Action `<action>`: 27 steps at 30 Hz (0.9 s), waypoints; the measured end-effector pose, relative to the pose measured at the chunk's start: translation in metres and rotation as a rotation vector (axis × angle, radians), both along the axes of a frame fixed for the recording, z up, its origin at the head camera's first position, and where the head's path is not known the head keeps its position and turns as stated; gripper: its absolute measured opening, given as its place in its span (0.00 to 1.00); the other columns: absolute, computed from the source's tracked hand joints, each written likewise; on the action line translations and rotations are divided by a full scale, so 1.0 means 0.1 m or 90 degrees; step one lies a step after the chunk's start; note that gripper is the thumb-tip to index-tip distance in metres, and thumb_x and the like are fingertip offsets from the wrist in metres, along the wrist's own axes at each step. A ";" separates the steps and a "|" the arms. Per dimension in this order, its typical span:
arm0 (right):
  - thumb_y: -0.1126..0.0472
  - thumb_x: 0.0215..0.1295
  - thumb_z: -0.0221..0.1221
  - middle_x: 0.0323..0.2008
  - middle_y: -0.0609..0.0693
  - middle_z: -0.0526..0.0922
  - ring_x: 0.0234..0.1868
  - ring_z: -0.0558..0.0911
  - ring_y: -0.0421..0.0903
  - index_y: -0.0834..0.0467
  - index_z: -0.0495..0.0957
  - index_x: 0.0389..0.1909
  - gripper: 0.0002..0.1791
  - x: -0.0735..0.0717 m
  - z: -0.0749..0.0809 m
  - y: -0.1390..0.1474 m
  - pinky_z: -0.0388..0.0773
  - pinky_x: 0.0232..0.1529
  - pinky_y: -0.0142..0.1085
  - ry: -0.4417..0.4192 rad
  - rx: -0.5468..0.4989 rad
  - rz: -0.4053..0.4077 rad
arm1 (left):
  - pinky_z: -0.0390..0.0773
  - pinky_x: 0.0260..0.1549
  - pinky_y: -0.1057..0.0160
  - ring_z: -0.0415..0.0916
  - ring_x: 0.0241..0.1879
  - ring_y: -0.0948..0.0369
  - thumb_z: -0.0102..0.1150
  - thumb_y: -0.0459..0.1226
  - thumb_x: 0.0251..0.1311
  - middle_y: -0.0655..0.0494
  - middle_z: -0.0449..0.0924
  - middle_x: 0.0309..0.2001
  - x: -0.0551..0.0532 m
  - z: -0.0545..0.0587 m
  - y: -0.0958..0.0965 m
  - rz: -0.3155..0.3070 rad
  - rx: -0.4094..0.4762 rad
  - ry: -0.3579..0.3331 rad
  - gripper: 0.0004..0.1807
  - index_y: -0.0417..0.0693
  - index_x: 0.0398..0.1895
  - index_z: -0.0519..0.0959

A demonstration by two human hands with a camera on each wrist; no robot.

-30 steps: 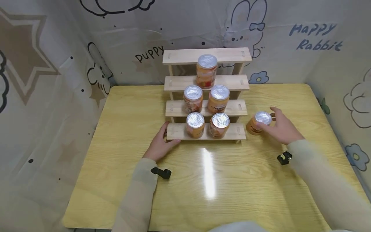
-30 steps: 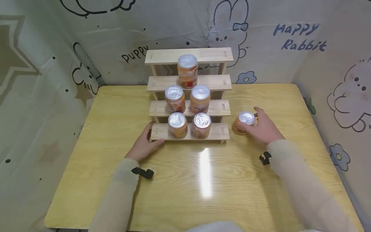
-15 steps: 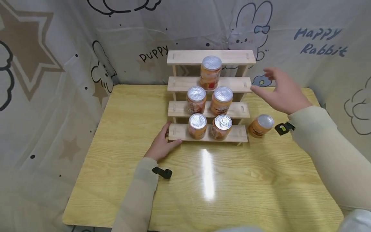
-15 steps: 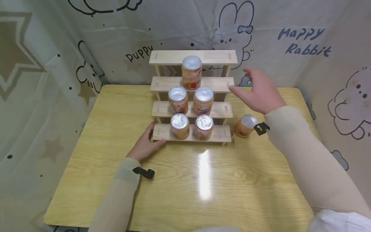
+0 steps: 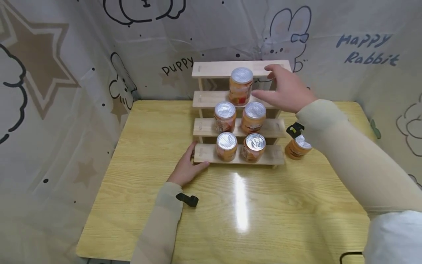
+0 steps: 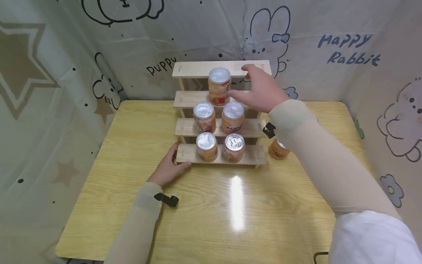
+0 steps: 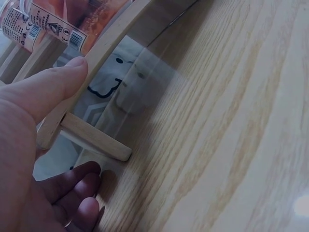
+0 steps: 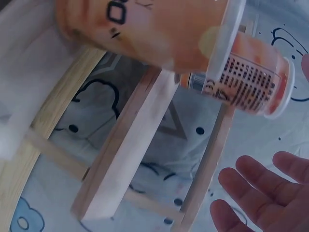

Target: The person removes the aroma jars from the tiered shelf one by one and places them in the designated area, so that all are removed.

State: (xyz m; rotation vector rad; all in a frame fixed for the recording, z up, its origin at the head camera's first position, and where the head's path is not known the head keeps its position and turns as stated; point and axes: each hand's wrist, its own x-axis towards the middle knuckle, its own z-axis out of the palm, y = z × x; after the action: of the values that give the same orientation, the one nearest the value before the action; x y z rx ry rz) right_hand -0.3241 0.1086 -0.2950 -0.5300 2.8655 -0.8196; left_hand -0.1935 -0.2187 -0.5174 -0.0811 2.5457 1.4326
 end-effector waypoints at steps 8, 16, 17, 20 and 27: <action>0.26 0.58 0.61 0.69 0.63 0.67 0.65 0.72 0.60 0.57 0.42 0.81 0.63 -0.13 0.02 -0.31 0.68 0.65 0.56 -0.025 0.016 0.031 | 0.70 0.61 0.48 0.69 0.63 0.55 0.70 0.60 0.56 0.55 0.69 0.67 0.01 -0.01 0.00 0.001 0.003 -0.002 0.57 0.61 0.82 0.46; 0.37 0.58 0.68 0.68 0.61 0.69 0.67 0.72 0.58 0.61 0.42 0.80 0.62 -0.25 0.00 -0.52 0.67 0.67 0.54 -0.037 0.010 0.050 | 0.71 0.60 0.50 0.69 0.62 0.56 0.70 0.58 0.57 0.56 0.69 0.66 0.00 0.00 -0.01 0.004 0.005 -0.006 0.56 0.61 0.82 0.47; 0.37 0.58 0.69 0.68 0.61 0.69 0.67 0.72 0.58 0.61 0.43 0.80 0.62 -0.26 0.00 -0.54 0.68 0.66 0.54 -0.039 0.014 0.047 | 0.71 0.59 0.50 0.69 0.62 0.56 0.70 0.58 0.57 0.56 0.69 0.66 0.00 0.00 -0.01 0.005 0.005 -0.007 0.56 0.61 0.82 0.47; 0.39 0.59 0.69 0.66 0.61 0.70 0.65 0.73 0.57 0.60 0.47 0.78 0.58 -0.29 -0.03 -0.56 0.70 0.64 0.54 -0.042 0.014 0.043 | 0.72 0.58 0.51 0.69 0.61 0.56 0.70 0.58 0.57 0.56 0.70 0.64 0.00 0.00 -0.01 0.007 0.008 -0.010 0.56 0.62 0.82 0.47; 0.41 0.58 0.71 0.62 0.59 0.73 0.60 0.76 0.54 0.61 0.55 0.72 0.50 -0.32 -0.09 -0.58 0.74 0.61 0.52 -0.042 -0.005 0.031 | 0.72 0.58 0.50 0.70 0.59 0.56 0.70 0.59 0.56 0.55 0.70 0.63 0.00 0.01 -0.02 0.006 0.011 -0.011 0.56 0.62 0.82 0.47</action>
State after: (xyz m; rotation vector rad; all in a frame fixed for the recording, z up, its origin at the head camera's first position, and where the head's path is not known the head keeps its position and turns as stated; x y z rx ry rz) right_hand -0.3566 0.0506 -0.3040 -0.5598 2.7795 -0.8245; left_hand -0.1931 -0.2204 -0.5162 -0.1027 2.5225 1.4498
